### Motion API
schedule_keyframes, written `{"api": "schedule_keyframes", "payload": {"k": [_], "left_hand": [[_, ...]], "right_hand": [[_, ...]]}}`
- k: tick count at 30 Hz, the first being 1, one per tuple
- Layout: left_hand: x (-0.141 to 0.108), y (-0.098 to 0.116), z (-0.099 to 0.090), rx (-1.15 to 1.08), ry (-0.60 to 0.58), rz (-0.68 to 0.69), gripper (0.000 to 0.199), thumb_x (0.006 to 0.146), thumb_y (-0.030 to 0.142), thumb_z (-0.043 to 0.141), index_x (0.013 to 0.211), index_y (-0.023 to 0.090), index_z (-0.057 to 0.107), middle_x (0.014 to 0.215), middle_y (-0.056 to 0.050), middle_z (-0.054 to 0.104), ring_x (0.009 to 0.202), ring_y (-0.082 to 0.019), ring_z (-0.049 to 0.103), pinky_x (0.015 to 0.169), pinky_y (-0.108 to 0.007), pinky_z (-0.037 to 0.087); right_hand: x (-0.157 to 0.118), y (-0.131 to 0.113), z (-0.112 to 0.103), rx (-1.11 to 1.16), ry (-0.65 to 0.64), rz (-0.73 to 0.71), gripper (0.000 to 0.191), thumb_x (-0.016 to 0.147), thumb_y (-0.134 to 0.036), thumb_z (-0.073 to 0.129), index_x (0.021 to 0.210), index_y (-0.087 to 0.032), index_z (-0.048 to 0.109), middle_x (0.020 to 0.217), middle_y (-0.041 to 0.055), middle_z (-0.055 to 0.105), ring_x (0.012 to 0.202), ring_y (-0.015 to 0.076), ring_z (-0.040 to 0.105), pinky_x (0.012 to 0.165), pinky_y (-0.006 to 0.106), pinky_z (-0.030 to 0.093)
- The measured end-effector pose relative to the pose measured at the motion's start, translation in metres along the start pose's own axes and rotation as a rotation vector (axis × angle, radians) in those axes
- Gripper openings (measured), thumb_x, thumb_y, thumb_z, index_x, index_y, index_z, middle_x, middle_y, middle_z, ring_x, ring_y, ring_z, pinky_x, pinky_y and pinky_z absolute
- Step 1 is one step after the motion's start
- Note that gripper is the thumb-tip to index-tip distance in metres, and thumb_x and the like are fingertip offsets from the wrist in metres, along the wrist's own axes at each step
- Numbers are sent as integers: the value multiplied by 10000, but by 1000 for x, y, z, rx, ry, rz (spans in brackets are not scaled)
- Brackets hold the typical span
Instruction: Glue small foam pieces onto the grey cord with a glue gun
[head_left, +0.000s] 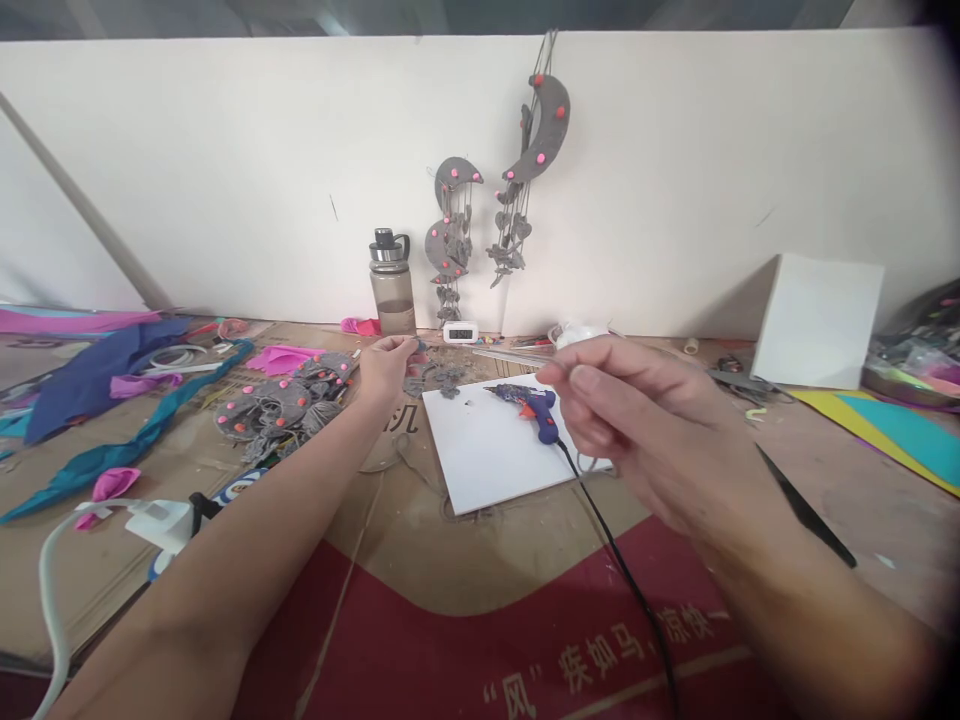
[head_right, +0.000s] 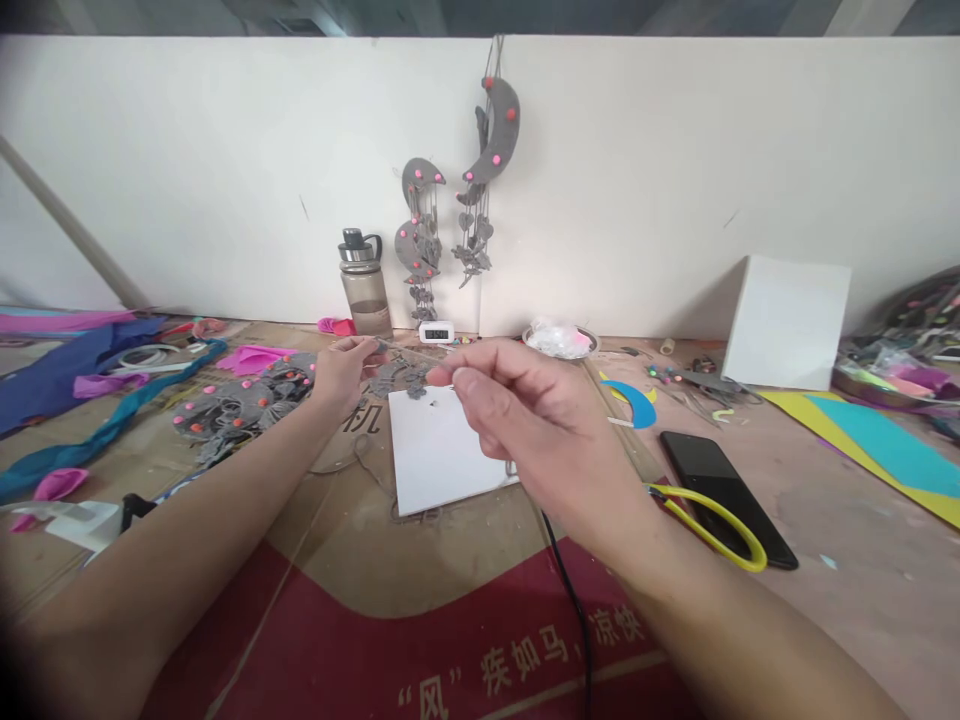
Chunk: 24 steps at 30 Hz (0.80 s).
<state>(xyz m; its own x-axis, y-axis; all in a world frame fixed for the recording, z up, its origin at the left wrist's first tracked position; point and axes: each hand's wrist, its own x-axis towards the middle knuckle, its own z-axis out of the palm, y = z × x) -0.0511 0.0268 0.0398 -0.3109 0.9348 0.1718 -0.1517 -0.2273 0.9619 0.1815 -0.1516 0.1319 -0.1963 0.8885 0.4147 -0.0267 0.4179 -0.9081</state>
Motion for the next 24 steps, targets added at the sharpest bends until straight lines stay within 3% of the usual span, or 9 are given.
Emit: {"api": "schedule_keyframes", "payload": {"k": [3,5,8,9,11,14,17,21,24], "left_hand": [[3,8,-3,-59,36,-19,161,666,242,689,754,132,612,644,2,621,600,-107,609,488,-202,392],[5,10,-4,-113,42,-15,154,671,239,692,753,134,613,629,12,613,584,-96,591,497,-202,391],[8,10,-5,-205,36,1,177,638,254,715,727,136,618,600,13,596,580,-100,593,498,-199,394],[9,9,-4,-235,36,1,189,618,258,728,712,138,617,597,12,594,579,-101,594,497,-198,395],[8,8,-2,-297,7,3,214,582,259,759,695,143,619,604,17,592,586,-96,591,506,-193,401],[3,6,3,-359,-82,28,233,573,269,791,694,144,637,611,21,586,589,-81,569,536,-191,421],[-5,7,9,-383,-163,21,242,575,272,811,687,139,642,616,14,587,590,-81,560,558,-199,436],[-16,9,18,-400,-228,-15,260,568,264,829,695,129,647,645,10,595,587,-75,555,564,-204,440],[-22,11,23,-415,-257,-22,263,569,261,833,694,122,648,654,9,599,592,-79,567,600,-219,467]], "right_hand": [[-13,-23,-2,-101,-129,-51,153,890,-351,569,929,-290,704,679,19,550,574,130,473,495,273,384],[-18,-34,-3,-175,-404,-68,170,897,-344,561,913,-270,713,774,47,619,666,142,551,581,278,444],[-22,-38,0,-232,-931,-71,250,906,-379,548,884,-198,718,861,64,665,778,134,603,692,250,463],[-21,-36,0,-262,-1055,-57,288,910,-403,538,875,-179,715,853,60,669,784,126,605,705,236,456],[-16,-31,0,-398,-1163,15,358,912,-460,514,854,-163,706,812,44,666,765,116,598,700,218,435],[0,-17,-5,-714,-1010,130,446,931,-522,433,830,-165,681,771,31,648,704,118,570,645,228,395],[22,12,-14,-991,-659,133,467,959,-509,343,836,-173,643,807,42,649,707,140,558,648,255,368],[44,69,-21,-1344,-289,277,396,966,-431,348,943,-141,618,937,127,671,847,225,617,704,305,393],[48,105,-21,-1501,-205,385,447,928,-450,440,1092,-59,581,1072,225,644,984,301,618,771,349,423]]}}
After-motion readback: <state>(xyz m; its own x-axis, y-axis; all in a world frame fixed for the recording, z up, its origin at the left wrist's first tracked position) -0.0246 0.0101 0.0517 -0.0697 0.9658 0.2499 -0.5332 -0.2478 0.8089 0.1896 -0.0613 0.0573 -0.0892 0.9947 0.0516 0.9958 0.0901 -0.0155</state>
